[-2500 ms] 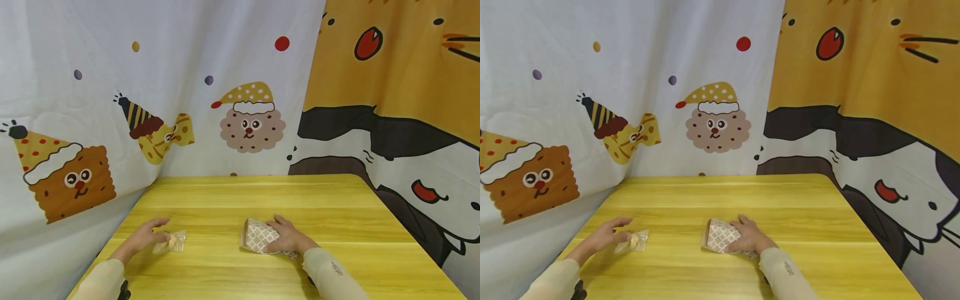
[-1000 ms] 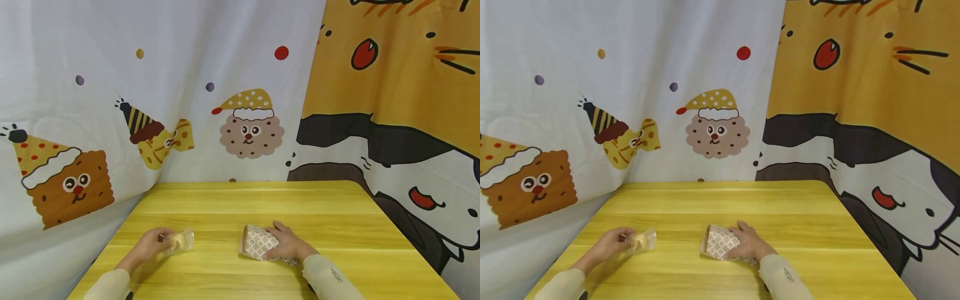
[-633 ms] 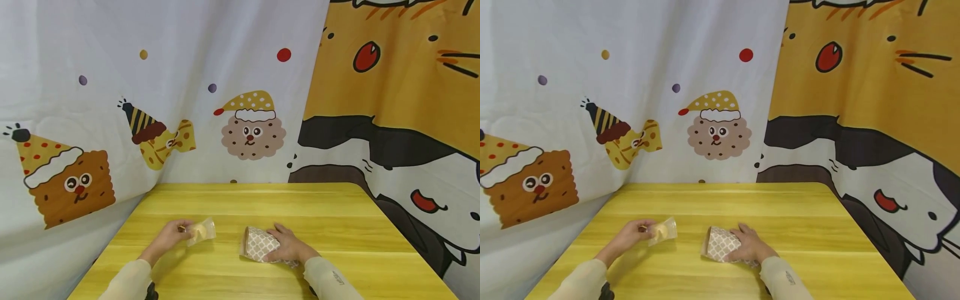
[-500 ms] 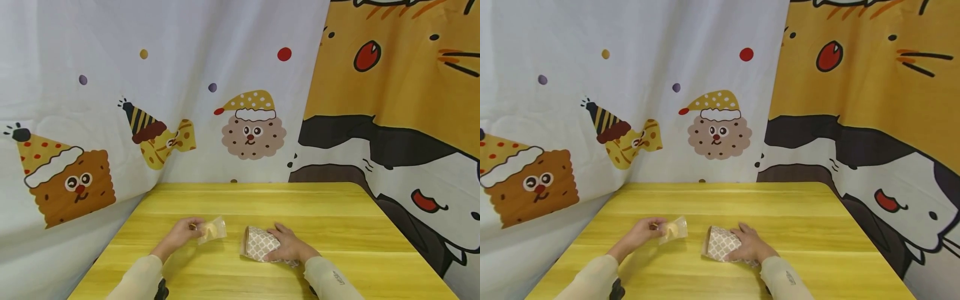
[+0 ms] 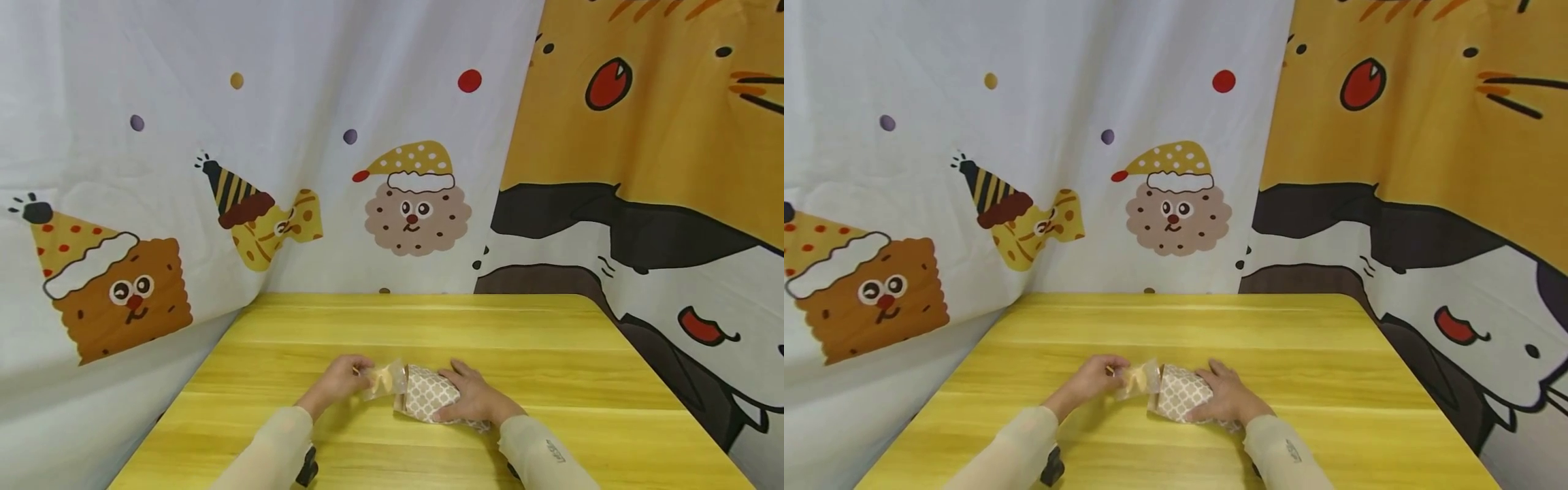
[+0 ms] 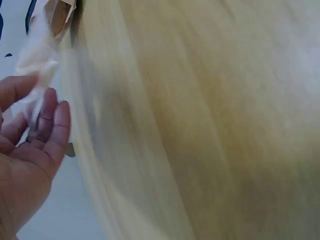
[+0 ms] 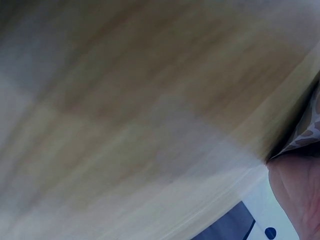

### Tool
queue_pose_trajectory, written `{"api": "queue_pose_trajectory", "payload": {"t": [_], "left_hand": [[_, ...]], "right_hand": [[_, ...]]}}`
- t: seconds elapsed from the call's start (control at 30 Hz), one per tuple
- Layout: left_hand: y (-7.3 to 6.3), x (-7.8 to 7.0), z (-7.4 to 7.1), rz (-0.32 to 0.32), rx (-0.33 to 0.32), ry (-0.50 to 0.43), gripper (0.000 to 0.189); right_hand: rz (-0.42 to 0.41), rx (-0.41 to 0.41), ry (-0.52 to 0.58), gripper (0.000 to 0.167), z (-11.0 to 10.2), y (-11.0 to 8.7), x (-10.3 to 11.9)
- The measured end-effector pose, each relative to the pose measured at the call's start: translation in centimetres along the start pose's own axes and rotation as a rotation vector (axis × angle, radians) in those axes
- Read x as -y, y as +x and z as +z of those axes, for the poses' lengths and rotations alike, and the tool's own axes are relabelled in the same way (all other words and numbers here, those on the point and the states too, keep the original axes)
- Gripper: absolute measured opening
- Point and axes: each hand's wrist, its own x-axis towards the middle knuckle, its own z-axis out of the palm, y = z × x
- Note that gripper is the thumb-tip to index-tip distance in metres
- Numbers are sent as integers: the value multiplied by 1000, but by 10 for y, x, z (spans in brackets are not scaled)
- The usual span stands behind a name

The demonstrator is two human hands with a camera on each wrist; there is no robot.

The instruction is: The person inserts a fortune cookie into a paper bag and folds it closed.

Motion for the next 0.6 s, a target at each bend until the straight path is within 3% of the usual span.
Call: {"api": "queue_pose_trajectory", "payload": {"t": [0.33,0.6], "left_hand": [[6,-6,0,6,83,143,34],[9,-16,-12,12,118,97,31]], "right_hand": [[-13,5,9,99,-1,-1,0],[-4,9,-1,101,-1,1,0]]}}
